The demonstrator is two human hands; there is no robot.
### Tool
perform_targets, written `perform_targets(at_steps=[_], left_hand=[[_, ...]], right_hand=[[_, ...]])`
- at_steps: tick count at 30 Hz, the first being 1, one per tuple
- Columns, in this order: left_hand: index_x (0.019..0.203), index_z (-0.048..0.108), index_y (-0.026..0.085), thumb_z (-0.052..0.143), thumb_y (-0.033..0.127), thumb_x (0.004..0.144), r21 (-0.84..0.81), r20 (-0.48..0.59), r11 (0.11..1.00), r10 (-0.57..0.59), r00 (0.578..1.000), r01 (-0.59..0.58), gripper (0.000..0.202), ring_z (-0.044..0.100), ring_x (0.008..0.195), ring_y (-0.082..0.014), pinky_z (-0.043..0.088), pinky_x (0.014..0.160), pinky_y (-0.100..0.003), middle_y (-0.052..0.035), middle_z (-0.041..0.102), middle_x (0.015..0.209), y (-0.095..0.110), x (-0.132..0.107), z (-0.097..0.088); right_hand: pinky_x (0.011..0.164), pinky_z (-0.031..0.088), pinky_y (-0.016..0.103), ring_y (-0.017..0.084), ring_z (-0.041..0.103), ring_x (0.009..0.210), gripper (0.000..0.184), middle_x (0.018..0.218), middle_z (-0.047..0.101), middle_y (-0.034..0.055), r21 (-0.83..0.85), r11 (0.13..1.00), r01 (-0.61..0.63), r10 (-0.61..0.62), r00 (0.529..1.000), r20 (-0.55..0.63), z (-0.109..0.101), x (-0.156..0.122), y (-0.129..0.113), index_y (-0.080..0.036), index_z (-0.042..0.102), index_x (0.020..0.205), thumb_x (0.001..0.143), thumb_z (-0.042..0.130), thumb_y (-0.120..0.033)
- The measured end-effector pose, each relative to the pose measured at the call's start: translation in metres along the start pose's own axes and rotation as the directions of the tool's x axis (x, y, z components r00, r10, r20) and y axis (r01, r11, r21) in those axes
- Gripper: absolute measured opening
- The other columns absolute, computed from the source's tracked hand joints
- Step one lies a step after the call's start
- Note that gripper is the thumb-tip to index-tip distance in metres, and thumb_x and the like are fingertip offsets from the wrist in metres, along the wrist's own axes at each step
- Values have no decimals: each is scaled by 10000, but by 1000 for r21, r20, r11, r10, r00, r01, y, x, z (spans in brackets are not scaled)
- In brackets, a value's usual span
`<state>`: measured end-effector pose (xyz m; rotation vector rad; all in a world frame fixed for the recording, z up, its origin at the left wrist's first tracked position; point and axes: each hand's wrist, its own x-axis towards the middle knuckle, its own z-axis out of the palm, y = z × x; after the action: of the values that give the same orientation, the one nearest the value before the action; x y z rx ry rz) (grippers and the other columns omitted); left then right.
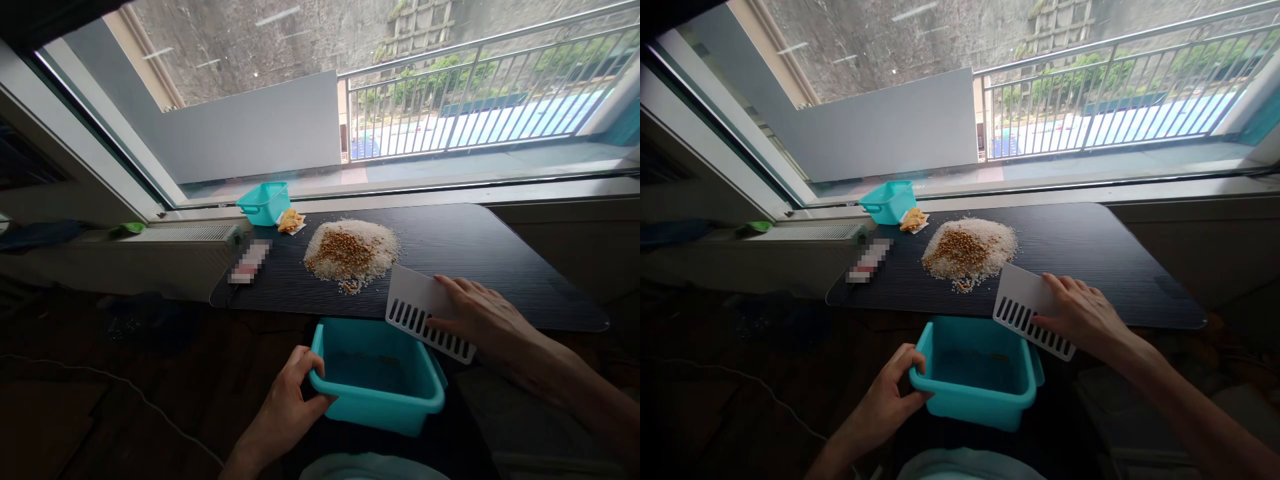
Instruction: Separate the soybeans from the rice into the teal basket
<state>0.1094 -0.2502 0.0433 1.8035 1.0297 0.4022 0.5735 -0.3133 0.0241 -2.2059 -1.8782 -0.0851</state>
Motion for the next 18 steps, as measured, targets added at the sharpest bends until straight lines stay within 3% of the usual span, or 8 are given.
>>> perform_targets(at_steps=[3, 6, 9, 10, 12, 15, 18], left_hand=[[977, 661, 283, 856, 277, 991, 3, 14, 1000, -12, 1000, 12, 196, 713, 1018, -264, 605, 893, -327, -22, 700, 1144, -2, 1, -1], [993, 672, 282, 855, 276, 994, -6, 35, 1000, -17, 999, 17, 183, 714, 1038, -266, 606, 907, -329, -25, 692, 1159, -2, 2, -3], [991, 665, 281, 857, 292, 998, -18, 30, 1000, -15, 999, 16, 193, 709, 1044, -267, 612, 935, -339, -29, 696, 1167, 1, 1, -3], [988, 662, 281, 861, 301, 999, -18, 27, 1000, -17, 1000, 17, 201, 705, 1036, -266, 612, 932, -340, -29, 697, 1164, 3, 1, -3], [987, 665, 282, 873, 307, 987, -11, 19, 1000, -18, 1000, 18, 210, 695, 1017, -262, 607, 913, -337, -26, 698, 1151, 5, 1, -2], [990, 677, 282, 877, 292, 969, 2, 1, 1000, -13, 1000, 13, 201, 700, 1013, -264, 609, 917, -342, -25, 706, 1143, 4, 0, -1], [983, 683, 282, 879, 266, 946, -6, -28, 1000, 2, 1000, -2, 200, 728, 1048, -282, 628, 956, -362, -32, 726, 1149, -1, -1, -1]], right_hand=[[901, 776, 510, 441, 960, 1077, 634, 1325, 971, 187, 146, 989, -29, 17, 997, 81, -25, 2, -11, -305, 919, 1550, 1010, 883, -636], [754, 730, 411, 379, 961, 913, 313, 1087, 988, 125, 401, 912, -88, -14, 970, 245, -64, 9, -16, -320, 979, 1234, 1084, 746, -465], [650, 679, 378, 335, 914, 765, 440, 927, 958, 111, 543, 835, -86, -99, 948, 302, -103, 23, -19, -288, 953, 1069, 1173, 649, -589], [620, 659, 377, 328, 891, 722, 482, 898, 952, 115, 524, 850, -55, -100, 960, 263, -113, 29, -22, -275, 957, 1069, 1165, 663, -645], [727, 681, 404, 345, 913, 818, 561, 1022, 995, 128, 372, 927, 41, -94, 987, 127, -125, 43, -34, -271, 990, 1212, 1186, 642, -710], [810, 648, 438, 377, 942, 959, 611, 1160, 1016, 155, 165, 968, 190, -192, 981, -4, -121, 62, -61, -291, 996, 1333, 1252, 500, -639], [698, 512, 395, 318, 870, 783, 560, 925, 963, 82, 83, 958, 275, -273, 961, -35, -102, 76, -82, -334, 976, 1252, 1253, 480, -593]])
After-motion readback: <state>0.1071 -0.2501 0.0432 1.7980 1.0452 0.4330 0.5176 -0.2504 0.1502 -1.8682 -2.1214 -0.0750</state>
